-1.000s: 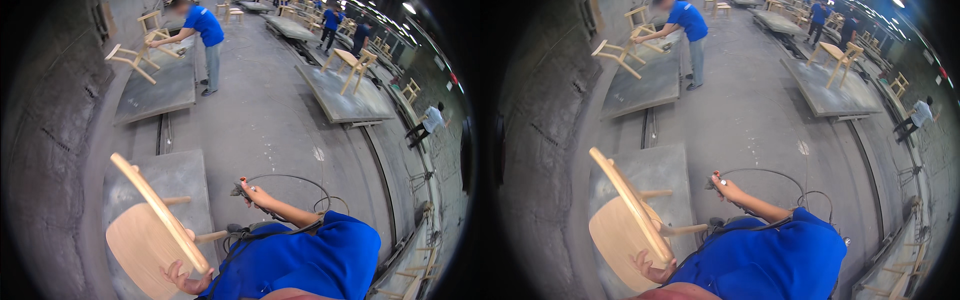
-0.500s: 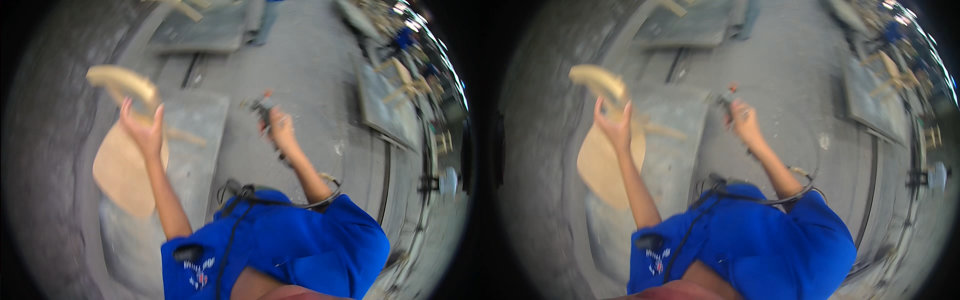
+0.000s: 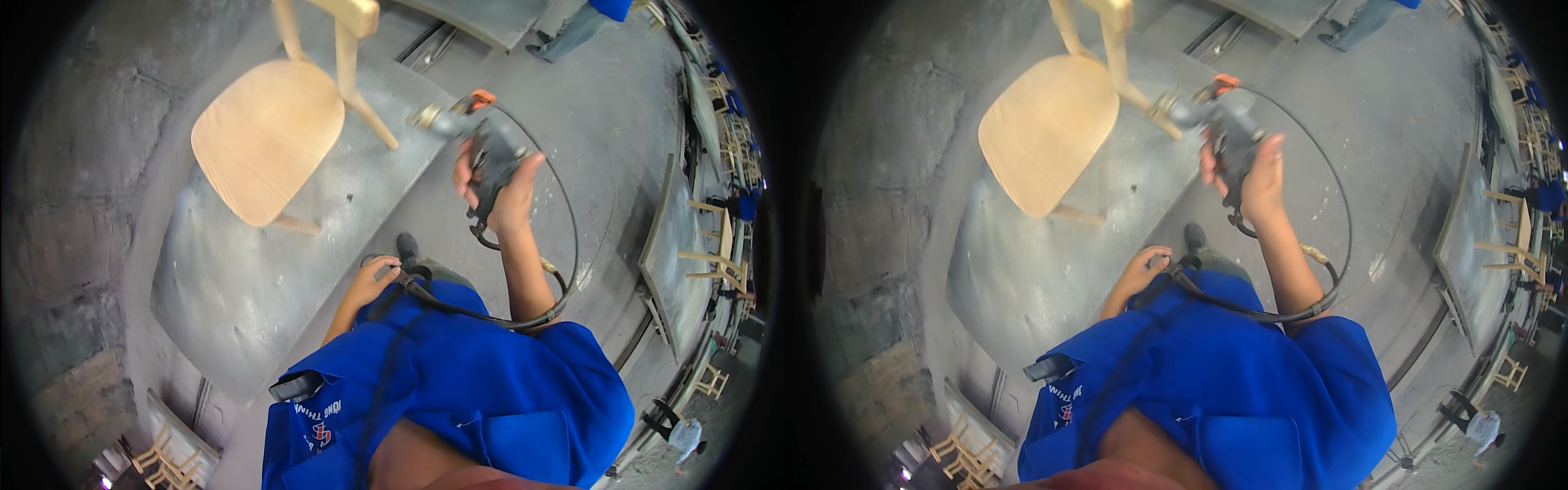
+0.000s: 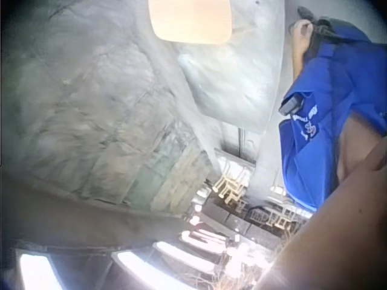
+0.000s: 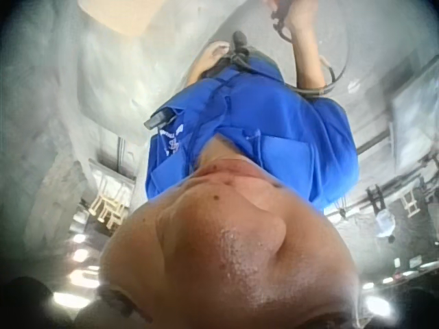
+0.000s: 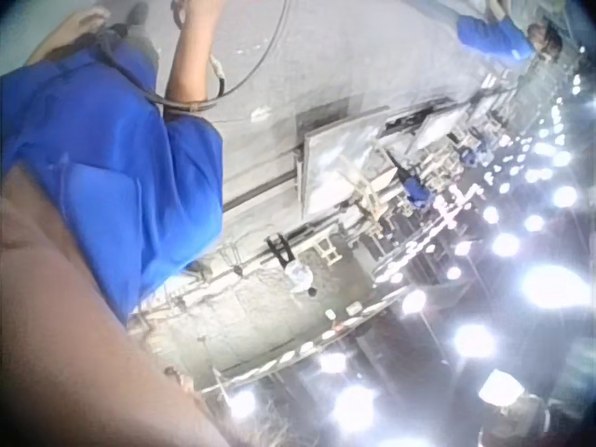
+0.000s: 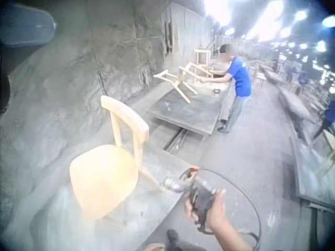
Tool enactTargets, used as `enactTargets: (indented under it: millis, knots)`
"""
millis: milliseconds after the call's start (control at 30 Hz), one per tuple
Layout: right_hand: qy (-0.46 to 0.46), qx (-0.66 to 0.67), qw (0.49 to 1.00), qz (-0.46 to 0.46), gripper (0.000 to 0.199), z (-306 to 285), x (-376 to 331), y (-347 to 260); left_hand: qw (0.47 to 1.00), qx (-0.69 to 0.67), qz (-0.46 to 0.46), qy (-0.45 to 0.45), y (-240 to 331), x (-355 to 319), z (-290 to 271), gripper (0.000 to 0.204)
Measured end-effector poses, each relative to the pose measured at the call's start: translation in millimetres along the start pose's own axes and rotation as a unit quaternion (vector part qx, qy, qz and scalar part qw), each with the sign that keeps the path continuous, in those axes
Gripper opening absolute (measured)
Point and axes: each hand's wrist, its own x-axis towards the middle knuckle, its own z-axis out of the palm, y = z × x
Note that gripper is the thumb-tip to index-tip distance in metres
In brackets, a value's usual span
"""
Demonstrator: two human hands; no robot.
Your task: The person uses a spray gun to apply finish to wooden chairs in a factory. They rotate each chair to coat all sides, then place it on a metal platform. Other workers in blue shirts are visible in the background.
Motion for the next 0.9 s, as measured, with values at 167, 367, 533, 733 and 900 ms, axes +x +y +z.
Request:
enactTargets:
  millis: [167,367,533,733,900]
  knots:
    - [0.151,0.146,0.97,0.12,0.088,-43.5,33.8,76.2,0.998,0.065,-0.007,-0.003,-34.4,-34.4,7.1,0.031]
    - [0.26,0.138,0.919,0.262,0.081,-60.5,47.7,253.1,0.996,-0.03,-0.05,0.071,-74.5,-98.3,-26.6,0.044]
    - [0.377,0.117,0.872,0.291,0.076,-76.9,23.2,341.8,0.993,0.031,-0.089,0.076,-75.1,-143.0,-54.5,0.047]
    - [0.44,-0.015,0.849,0.294,0.074,-70.0,-16.7,313.9,0.985,0.09,-0.105,0.1,-61.0,-154.5,-73.6,0.042]
    - [0.282,-0.106,0.948,0.1,0.078,-16.9,-36.1,212.7,0.994,0.104,-0.005,0.037,-49.7,-144.4,-98.0,0.043]
